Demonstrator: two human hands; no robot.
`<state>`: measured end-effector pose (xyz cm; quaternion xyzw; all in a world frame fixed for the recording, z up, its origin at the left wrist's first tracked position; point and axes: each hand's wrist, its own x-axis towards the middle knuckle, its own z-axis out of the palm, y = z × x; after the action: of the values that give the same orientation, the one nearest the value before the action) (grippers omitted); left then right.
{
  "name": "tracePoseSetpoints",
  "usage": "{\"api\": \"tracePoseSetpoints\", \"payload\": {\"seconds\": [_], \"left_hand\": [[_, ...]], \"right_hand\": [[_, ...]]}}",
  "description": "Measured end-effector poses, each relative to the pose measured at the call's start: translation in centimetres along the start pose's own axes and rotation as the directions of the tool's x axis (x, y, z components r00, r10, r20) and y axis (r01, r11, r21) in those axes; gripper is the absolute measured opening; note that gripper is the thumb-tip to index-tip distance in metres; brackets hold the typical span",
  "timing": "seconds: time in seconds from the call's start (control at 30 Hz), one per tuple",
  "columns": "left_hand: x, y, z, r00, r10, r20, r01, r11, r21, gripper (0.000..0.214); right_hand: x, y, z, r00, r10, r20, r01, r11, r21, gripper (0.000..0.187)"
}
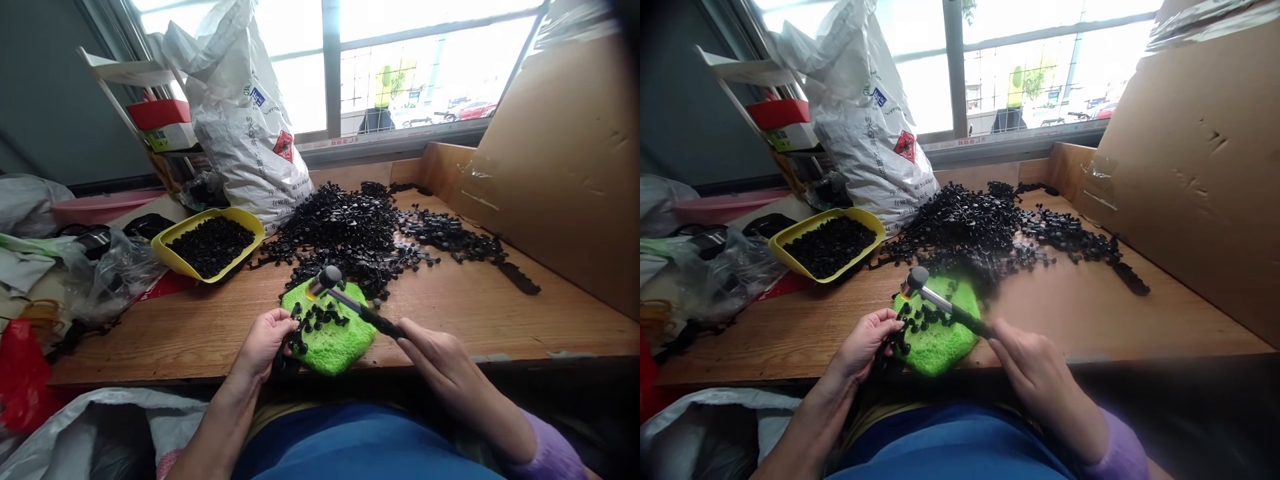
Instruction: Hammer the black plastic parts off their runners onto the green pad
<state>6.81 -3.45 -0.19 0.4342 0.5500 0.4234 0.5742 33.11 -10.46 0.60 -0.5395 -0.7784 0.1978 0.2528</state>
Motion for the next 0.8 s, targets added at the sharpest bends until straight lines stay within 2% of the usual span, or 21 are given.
{"api": "tracePoseSetpoints", "payload": {"seconds": [0.13,0.27,0.4,0.53,0.67,0.8], "left_hand": [[0.25,-0.14,-0.16,1.000,0.027,0.015,-0.028,0.998,0.061,0.016],[0.38,-0.31,-0.25,0.999,0.010,0.036,-0.013,0.998,0.062,0.017],[0.42,-0.35,-0.20,1.000,0.024,0.017,-0.025,0.995,0.097,0.018],[0.34,-0.02,0.08,1.000,0.007,0.016,-0.008,0.997,0.077,0.017],[0.27,0.34,0.33,1.000,-0.002,0.004,0.002,0.998,0.060,0.018],[0.37,0.13,0.24,1.000,0.000,0.008,-0.001,0.999,0.050,0.019]], "right_hand": [[0.53,-0.65,-0.50,0.998,-0.016,0.062,0.026,0.988,-0.155,0.024],[0.74,-1.01,-1.01,0.999,-0.045,0.022,0.047,0.994,-0.094,0.022],[0.66,-1.05,-1.09,0.996,-0.023,0.088,0.043,0.973,-0.228,0.024],[0.70,-0.97,-1.03,0.998,-0.026,0.064,0.034,0.990,-0.140,0.025],[0.85,-0.86,-1.02,0.996,-0.009,0.087,0.032,0.965,-0.260,0.028],[0.87,-0.84,-0.80,0.996,-0.002,0.087,0.021,0.977,-0.210,0.027]]}}
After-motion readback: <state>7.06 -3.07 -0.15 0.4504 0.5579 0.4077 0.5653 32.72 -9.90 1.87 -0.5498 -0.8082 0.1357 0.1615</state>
